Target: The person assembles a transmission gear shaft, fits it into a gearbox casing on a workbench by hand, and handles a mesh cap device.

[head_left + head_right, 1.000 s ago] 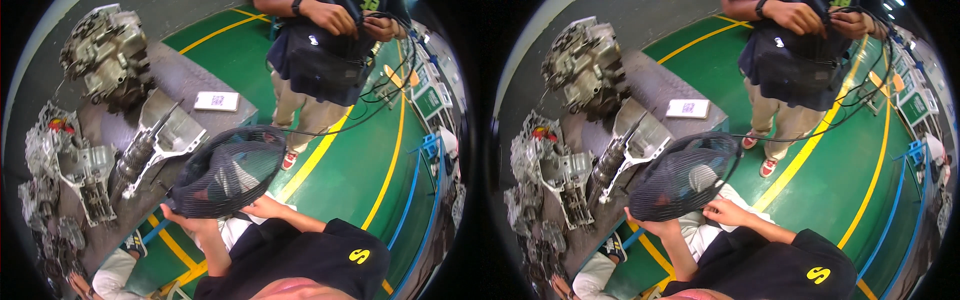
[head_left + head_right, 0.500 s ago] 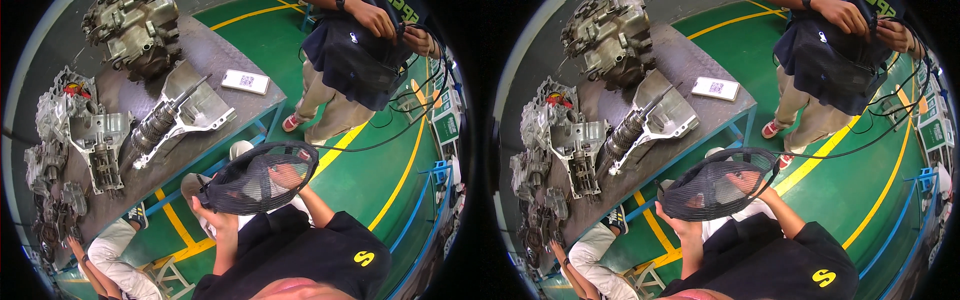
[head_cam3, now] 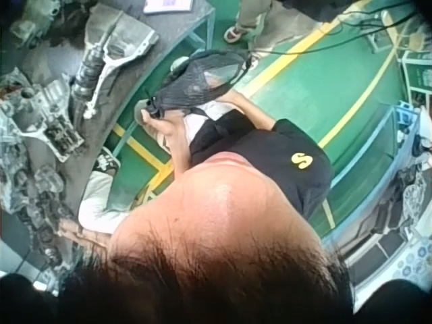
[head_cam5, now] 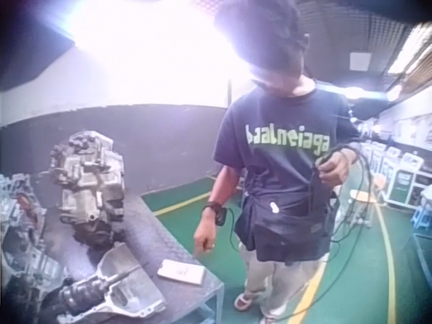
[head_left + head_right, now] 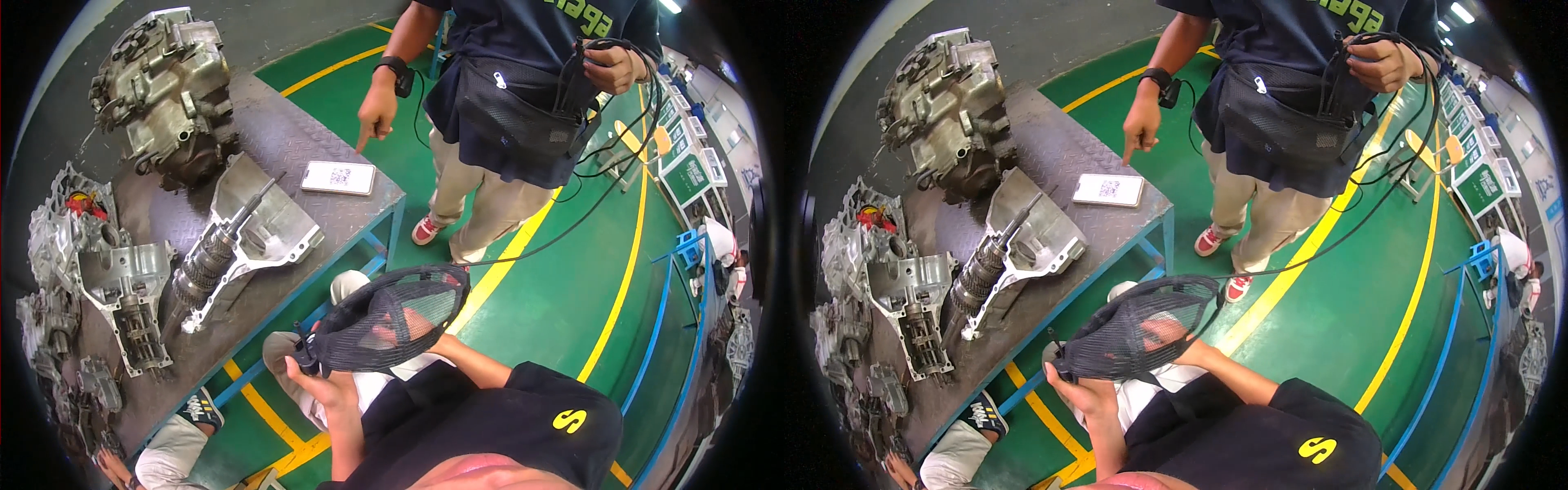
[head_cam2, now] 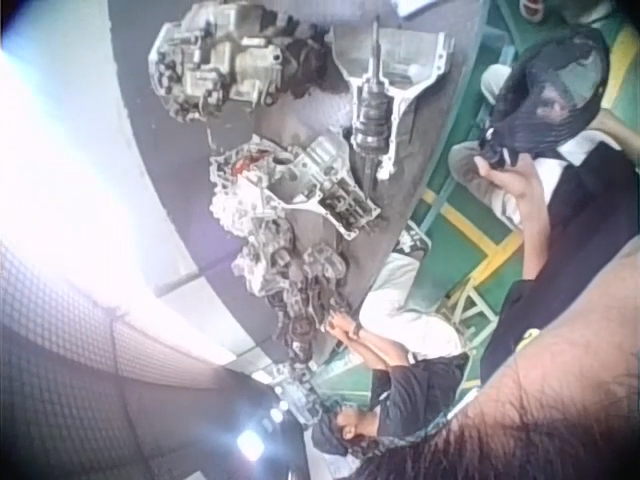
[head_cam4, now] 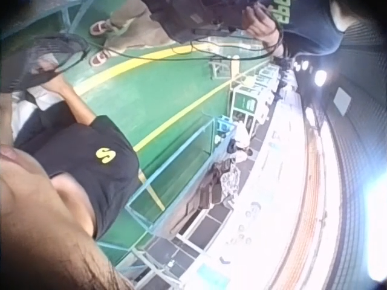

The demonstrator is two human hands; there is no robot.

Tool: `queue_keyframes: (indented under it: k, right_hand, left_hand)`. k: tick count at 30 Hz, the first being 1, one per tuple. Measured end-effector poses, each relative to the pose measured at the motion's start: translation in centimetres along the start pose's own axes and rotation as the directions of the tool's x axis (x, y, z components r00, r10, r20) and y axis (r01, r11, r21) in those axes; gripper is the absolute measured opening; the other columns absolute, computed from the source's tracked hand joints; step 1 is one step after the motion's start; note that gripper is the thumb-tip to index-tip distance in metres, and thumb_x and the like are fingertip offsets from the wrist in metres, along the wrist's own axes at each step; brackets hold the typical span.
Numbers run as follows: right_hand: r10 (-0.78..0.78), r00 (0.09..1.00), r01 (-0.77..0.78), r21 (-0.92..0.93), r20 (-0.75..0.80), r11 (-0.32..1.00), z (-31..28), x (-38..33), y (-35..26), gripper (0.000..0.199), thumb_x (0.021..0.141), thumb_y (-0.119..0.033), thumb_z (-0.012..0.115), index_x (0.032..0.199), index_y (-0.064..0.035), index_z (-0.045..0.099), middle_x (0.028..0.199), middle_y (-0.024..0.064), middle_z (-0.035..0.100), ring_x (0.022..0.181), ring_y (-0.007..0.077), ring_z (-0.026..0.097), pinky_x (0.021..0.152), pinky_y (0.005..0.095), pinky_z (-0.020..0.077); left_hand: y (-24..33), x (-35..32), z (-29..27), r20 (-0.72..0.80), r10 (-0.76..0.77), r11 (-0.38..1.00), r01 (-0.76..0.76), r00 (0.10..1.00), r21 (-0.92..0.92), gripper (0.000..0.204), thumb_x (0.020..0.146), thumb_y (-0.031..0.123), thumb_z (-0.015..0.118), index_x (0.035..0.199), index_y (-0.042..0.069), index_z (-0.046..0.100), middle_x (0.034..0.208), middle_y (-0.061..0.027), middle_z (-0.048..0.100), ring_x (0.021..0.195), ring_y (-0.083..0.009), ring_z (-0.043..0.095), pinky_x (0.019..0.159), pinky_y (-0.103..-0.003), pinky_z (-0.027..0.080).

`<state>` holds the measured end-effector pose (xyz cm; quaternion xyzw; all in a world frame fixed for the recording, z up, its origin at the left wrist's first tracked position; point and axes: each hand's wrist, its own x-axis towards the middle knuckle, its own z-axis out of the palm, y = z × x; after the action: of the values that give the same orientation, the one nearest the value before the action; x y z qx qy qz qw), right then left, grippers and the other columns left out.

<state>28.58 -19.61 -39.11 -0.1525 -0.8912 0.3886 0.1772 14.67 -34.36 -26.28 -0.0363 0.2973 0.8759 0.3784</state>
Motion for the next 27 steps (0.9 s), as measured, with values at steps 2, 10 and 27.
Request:
queue_keyframes:
  k: [2, 10, 27]
  right_hand:
    - [0.039, 0.999, -0.038, 0.077, -0.018, 0.996, -1.6, 1.1, -1.7, 0.043, 0.088, -0.024, 0.069, 0.119, 0.0034, 0.06, 0.113, 0.0236, 0.064, 0.105, 0.0383, 0.062, 0.093, 0.0433, 0.0497]
    - [0.096, 0.995, -0.08, 0.393, -0.022, 0.916, -0.1, -4.3, 5.7, 0.05, 0.097, -0.023, 0.059, 0.138, 0.0017, 0.045, 0.139, 0.0194, 0.049, 0.12, 0.0314, 0.054, 0.105, 0.0425, 0.042]
    - [0.055, 0.958, 0.24, 0.892, -0.281, 0.383, -15.9, -0.5, -9.0, 0.08, 0.085, -0.031, 0.073, 0.146, 0.0021, 0.034, 0.143, 0.0198, 0.046, 0.125, 0.032, 0.053, 0.107, 0.0439, 0.0446]
  left_hand:
    - [0.1, 0.1, 0.4, -0.027, 0.02, 1.0, -0.02, 0.999, -0.021, 0.078, 0.095, 0.062, 0.034, 0.131, -0.005, 0.05, 0.133, -0.0193, 0.056, 0.124, -0.0314, 0.053, 0.108, -0.044, 0.039]
    - [-1.1, 3.5, 5.5, 0.218, 0.169, 0.934, -0.227, 0.961, 0.275, 0.094, 0.083, 0.071, 0.047, 0.14, -0.004, 0.044, 0.131, -0.0193, 0.056, 0.122, -0.0303, 0.054, 0.107, -0.043, 0.039]
    - [-4.6, 7.6, 8.8, 0.65, 0.222, 0.872, -0.446, 0.727, 0.2, 0.125, 0.063, 0.074, 0.075, 0.147, -0.007, 0.028, 0.139, -0.0173, 0.042, 0.124, -0.0322, 0.054, 0.104, -0.041, 0.043]
